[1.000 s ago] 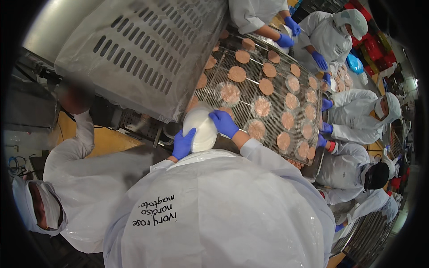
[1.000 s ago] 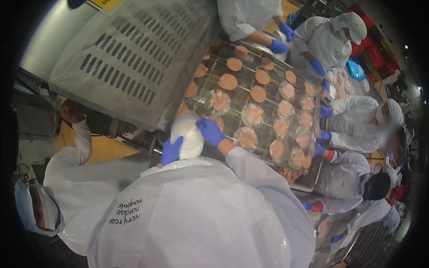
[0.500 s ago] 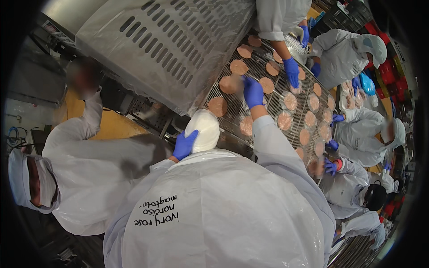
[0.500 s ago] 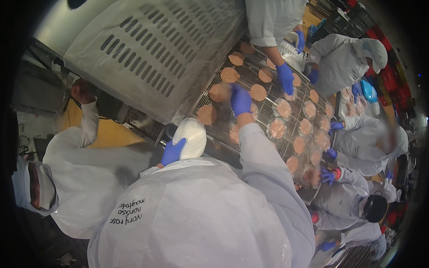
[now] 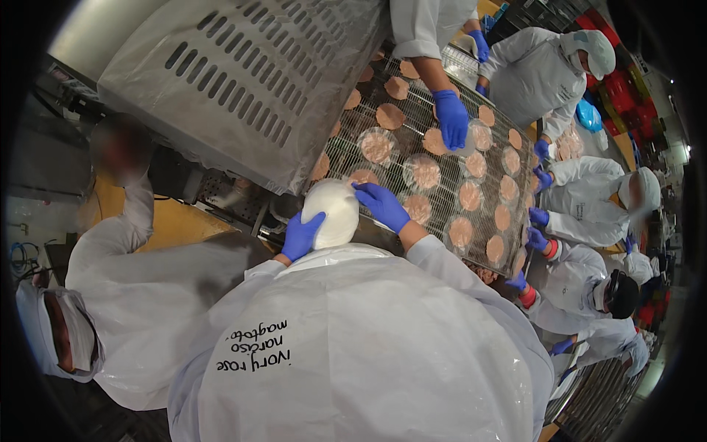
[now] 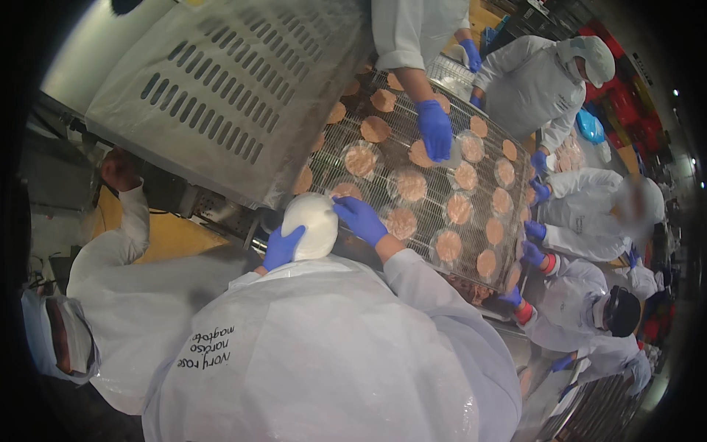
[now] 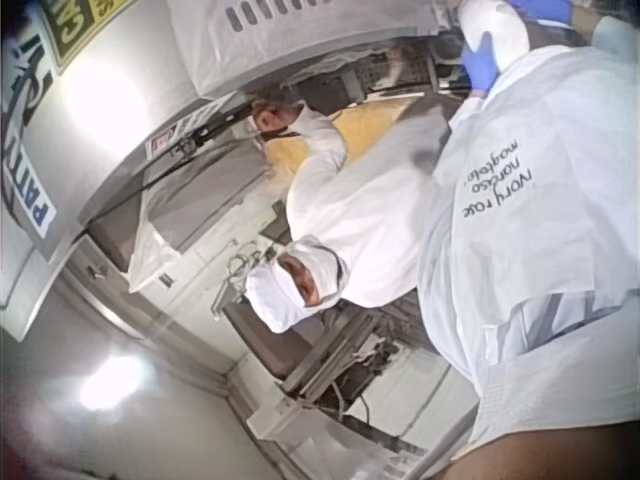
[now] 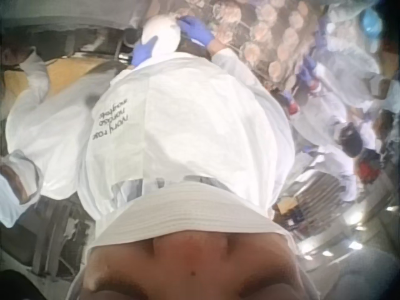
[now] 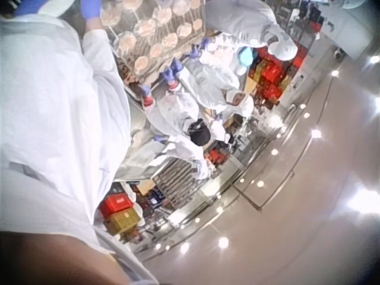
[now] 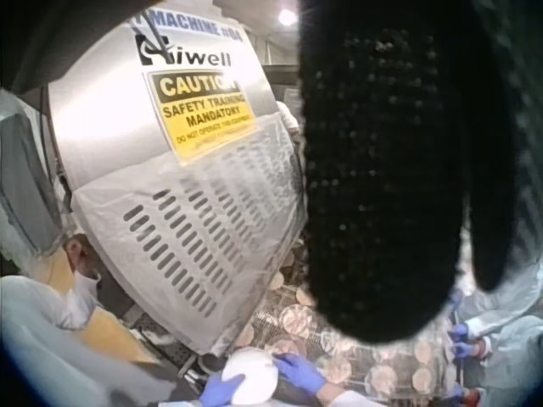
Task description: The person places round white discs onto a metal rack and then wraps them in plastic film. They also place the discs into round metal molds and continue wrapping them. The person works alongside other staff in a commercial kitchen environment.
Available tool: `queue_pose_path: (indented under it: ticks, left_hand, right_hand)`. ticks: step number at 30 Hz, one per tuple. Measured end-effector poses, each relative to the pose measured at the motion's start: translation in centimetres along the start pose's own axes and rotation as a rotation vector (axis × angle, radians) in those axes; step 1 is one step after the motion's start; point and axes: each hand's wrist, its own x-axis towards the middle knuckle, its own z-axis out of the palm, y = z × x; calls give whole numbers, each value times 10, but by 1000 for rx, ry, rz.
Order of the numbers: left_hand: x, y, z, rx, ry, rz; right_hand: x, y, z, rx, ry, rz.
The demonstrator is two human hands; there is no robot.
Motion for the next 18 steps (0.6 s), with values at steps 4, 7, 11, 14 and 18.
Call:
queue_pose_path:
  ticks: [4, 7, 11, 14, 18]
  left_hand:
    - [18, 2, -6, -124, -20, -4]
    - [27, -4, -18, -140, -5, 29]
    - [25, 1, -41, -100, -12, -30]
    - [23, 5, -63, -63, 30, 1]
    - [12, 32, -81, -49, 58, -43]
  right_hand:
    - [20, -21, 19, -174, -101, 356]
    - [35, -10, 15, 57, 26, 55]
    - [65, -50, -5, -68, 54, 476]
    - [92, -22, 13, -166, 32, 216]
    - [152, -30, 7, -528, 57, 161]
